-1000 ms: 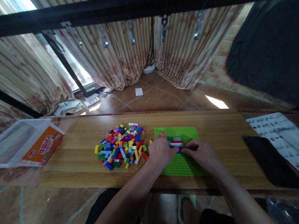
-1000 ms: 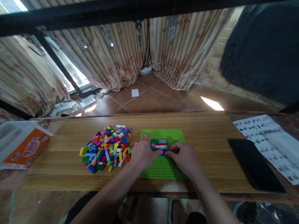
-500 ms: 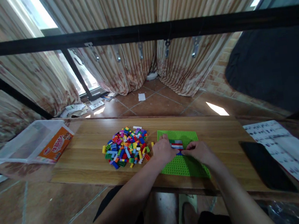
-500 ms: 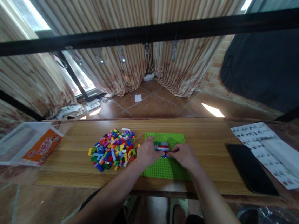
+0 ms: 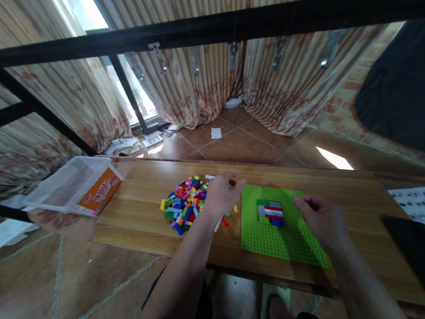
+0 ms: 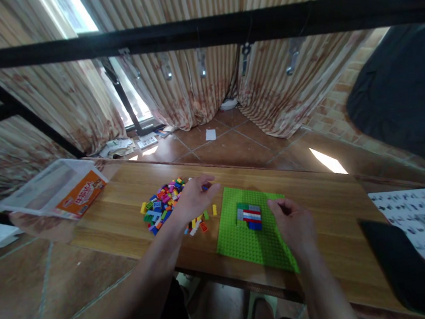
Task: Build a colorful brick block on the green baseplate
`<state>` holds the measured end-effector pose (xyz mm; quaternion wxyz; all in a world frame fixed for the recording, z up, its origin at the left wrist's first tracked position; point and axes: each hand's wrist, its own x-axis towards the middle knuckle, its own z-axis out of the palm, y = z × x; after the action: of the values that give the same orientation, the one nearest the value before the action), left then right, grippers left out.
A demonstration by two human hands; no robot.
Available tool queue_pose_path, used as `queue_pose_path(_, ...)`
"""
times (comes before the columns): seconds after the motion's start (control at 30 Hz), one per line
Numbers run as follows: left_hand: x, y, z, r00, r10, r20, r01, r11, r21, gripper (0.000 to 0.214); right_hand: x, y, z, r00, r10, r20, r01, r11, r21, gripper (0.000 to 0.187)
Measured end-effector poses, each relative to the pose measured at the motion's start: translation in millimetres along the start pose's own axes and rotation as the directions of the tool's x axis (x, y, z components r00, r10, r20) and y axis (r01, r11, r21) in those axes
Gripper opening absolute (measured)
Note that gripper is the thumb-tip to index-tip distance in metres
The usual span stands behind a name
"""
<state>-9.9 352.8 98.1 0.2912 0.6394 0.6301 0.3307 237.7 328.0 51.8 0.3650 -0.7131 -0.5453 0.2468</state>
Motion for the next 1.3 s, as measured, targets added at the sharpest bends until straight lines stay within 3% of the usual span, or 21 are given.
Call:
queue_pose_path(0.13, 7.0, -13.7, -19.9, 0.991, 0.013, -0.135, -0.032, 0.989, -0.143, 0.031, -11.5, -16.0, 14.5, 0.998, -0.048, 0.042, 0.047, 0.998, 0.031, 0.040)
queue_pose_path(0.27, 13.8, -25.2, -39.9, 0.957, -0.018, -0.291, -0.065, 0.960, -0.272, 0.025, -34.1, -34.0, 35.6, 0.972, -0.164, 0.168, 0.161, 0.987, 0.026, 0.040)
queue_pose_path(0.43, 15.7, -35.6, -53.4, 0.935, -0.082, -0.346, -0.068, 0.914, -0.400, 0.020, -64.9, -45.3, 63.0, 0.837, -0.391, 0.383, 0.390, 0.917, 0.084, 0.030)
queue_pose_path(0.57, 15.5, -43.0, -59.3, 0.935, -0.113, -0.337, -0.052, 0.895, -0.444, 0.022, -75.8, -41.3, 77.7, 0.751, -0.472, 0.462, 0.508, 0.860, 0.052, 0.023)
queue_pose_path(0.73, 16.4, -51.6, -65.1, 0.923, -0.109, -0.369, -0.065, 0.901, -0.428, 0.021, -81.2, -43.0, 92.4, 0.699, -0.536, 0.472, 0.594, 0.804, 0.034, 0.023)
queue_pose_path(1.07, 14.2, -60.1, -73.4, 0.913, -0.145, -0.382, -0.046, 0.893, -0.448, 0.022, -85.3, -56.9, 126.7, 0.643, -0.650, 0.405, 0.733, 0.676, -0.079, 0.027)
queue_pose_path(1.3, 13.2, -65.8, -77.2, 0.911, -0.152, -0.383, -0.030, 0.902, -0.431, 0.023, -80.3, -55.0, 138.2, 0.646, -0.644, 0.409, 0.726, 0.684, -0.069, 0.025)
